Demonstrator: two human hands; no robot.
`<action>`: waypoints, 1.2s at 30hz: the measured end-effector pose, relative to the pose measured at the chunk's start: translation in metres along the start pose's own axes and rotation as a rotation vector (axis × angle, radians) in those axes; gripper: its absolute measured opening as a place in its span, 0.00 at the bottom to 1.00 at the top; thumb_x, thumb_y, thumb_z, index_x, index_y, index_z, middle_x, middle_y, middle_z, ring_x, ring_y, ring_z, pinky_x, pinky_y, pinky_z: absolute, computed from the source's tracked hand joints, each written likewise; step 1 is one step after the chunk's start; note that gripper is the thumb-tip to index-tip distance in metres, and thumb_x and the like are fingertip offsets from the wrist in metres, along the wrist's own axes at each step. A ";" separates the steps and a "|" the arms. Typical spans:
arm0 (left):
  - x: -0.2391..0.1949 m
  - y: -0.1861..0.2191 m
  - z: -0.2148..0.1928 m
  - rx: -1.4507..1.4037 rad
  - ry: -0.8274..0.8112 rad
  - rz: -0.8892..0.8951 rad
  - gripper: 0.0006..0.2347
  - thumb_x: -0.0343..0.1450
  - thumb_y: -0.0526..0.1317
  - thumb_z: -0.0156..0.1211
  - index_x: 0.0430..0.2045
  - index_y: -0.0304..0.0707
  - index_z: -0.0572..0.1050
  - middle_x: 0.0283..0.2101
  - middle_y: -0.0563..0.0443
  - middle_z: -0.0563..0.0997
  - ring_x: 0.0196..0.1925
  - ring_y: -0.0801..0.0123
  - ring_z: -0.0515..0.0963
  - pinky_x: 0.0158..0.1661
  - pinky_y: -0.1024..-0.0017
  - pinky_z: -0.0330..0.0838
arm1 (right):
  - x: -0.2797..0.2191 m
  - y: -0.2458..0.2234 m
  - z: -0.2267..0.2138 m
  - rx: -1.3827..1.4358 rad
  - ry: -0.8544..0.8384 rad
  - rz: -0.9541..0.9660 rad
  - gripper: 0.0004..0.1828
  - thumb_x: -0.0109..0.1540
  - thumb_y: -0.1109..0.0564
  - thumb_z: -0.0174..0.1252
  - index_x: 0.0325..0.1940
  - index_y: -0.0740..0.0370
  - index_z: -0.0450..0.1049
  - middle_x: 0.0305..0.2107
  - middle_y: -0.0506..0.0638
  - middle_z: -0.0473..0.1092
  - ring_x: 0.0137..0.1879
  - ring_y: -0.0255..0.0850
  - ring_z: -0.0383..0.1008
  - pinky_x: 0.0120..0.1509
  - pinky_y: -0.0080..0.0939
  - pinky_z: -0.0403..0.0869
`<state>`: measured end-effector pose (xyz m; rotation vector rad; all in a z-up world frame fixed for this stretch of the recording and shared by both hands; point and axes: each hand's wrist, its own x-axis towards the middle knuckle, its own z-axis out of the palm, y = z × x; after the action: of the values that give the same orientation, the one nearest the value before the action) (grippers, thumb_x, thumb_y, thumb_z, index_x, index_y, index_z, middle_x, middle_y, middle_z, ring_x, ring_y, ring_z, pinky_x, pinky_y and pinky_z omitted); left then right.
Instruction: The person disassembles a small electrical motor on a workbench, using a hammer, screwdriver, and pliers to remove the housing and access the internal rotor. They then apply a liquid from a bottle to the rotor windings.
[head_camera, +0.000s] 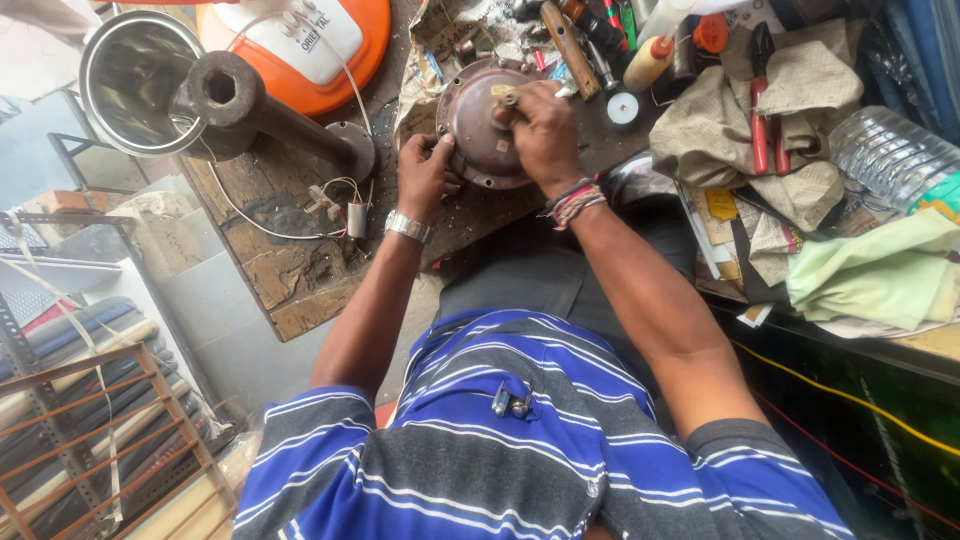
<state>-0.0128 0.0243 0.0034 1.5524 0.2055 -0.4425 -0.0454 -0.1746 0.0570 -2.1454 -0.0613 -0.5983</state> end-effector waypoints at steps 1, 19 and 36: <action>-0.005 0.013 0.002 0.029 0.028 0.043 0.12 0.73 0.42 0.62 0.38 0.30 0.72 0.28 0.48 0.80 0.19 0.72 0.77 0.19 0.75 0.71 | 0.003 0.002 -0.002 0.074 0.013 0.075 0.08 0.62 0.57 0.67 0.43 0.61 0.80 0.39 0.51 0.78 0.46 0.43 0.78 0.51 0.41 0.77; 0.013 0.138 0.003 1.025 -0.232 0.816 0.38 0.60 0.56 0.81 0.61 0.38 0.70 0.52 0.37 0.71 0.55 0.49 0.74 0.52 0.56 0.72 | -0.009 0.054 0.023 1.150 0.151 0.870 0.17 0.64 0.50 0.65 0.46 0.67 0.75 0.37 0.52 0.77 0.44 0.43 0.79 0.49 0.47 0.80; 0.031 0.135 -0.012 1.334 -0.358 0.880 0.52 0.63 0.71 0.69 0.70 0.25 0.55 0.71 0.30 0.60 0.68 0.40 0.67 0.62 0.51 0.66 | 0.014 0.061 -0.058 0.005 0.260 -0.004 0.31 0.72 0.63 0.63 0.73 0.60 0.55 0.42 0.50 0.78 0.46 0.37 0.80 0.47 0.33 0.79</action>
<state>0.0710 0.0262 0.1148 2.5488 -1.2552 -0.0879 -0.0408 -0.2587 0.0460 -2.0455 0.0749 -0.8725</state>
